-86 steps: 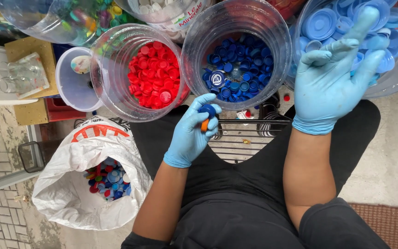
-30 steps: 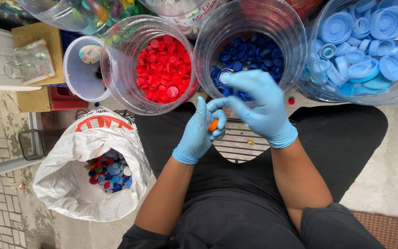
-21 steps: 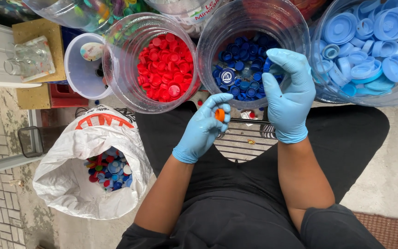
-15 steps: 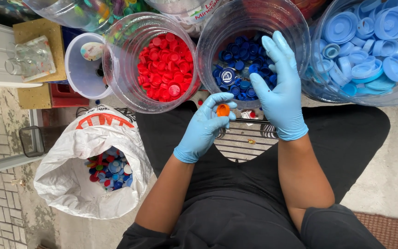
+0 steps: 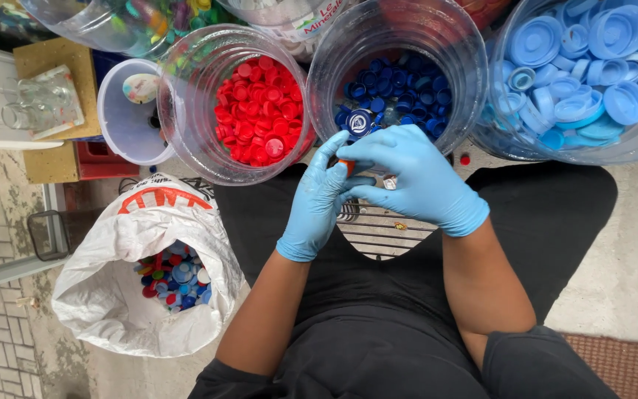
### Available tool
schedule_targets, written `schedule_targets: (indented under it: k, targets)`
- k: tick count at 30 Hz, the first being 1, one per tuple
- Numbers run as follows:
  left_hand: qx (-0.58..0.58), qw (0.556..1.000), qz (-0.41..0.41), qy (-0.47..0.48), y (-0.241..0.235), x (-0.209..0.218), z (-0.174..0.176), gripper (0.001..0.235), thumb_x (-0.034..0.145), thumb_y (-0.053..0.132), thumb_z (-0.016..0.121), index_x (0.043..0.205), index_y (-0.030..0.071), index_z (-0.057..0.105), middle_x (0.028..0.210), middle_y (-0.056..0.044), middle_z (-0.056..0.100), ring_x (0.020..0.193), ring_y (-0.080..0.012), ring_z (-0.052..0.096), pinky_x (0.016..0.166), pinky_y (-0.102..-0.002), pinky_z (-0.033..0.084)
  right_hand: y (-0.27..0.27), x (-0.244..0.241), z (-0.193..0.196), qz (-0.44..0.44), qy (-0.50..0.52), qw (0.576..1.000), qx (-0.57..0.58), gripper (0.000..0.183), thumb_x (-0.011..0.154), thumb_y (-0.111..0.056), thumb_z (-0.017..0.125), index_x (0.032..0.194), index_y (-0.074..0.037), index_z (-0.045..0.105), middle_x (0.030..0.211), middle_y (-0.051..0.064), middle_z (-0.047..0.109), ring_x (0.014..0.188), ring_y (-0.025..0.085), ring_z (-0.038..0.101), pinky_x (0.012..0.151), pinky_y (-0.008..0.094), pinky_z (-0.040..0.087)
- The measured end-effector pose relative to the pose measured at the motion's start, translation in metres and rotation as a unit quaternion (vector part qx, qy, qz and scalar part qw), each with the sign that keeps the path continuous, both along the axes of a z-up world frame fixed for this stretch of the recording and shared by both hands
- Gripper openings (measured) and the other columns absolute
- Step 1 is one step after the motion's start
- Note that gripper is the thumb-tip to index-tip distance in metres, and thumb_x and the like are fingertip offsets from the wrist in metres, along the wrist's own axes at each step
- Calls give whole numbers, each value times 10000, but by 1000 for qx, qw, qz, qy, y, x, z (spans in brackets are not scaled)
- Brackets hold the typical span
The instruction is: The person sits on the floor and sorts plastic bottle caps from a white sack into several large clear containers by color. They pick up caps, separate them, and place them into containers holding red, blue, and light blue caps.
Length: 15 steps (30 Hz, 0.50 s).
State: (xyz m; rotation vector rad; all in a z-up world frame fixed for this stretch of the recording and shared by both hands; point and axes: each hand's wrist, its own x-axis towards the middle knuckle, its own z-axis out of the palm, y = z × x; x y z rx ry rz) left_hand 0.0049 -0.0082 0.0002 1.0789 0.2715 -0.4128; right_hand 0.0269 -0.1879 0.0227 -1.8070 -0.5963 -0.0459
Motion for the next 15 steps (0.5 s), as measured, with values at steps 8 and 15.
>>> schedule_targets:
  k: [8,15]
  targets:
    - [-1,999,-41,-8,24,0,6,727,971,435,629,1560,95,371,1449,-197,585,1241,-303,651,956,-383,591,0,-5,-1,-134,-81,988,10,384,865,-120,872,1225,-82,745,1206,81,726,1149,311,661,1032,460,492]
    - [56,987,59,-135,150,-9,59,529,960,373,630,1362,37,555,1278,-163,682,1191,-288,690,996,-377,571,-92,34,22,-364,-298,844,257,434,1017,224,444,1383,58,607,1339,257,602,1178,395,562,1016,566,502]
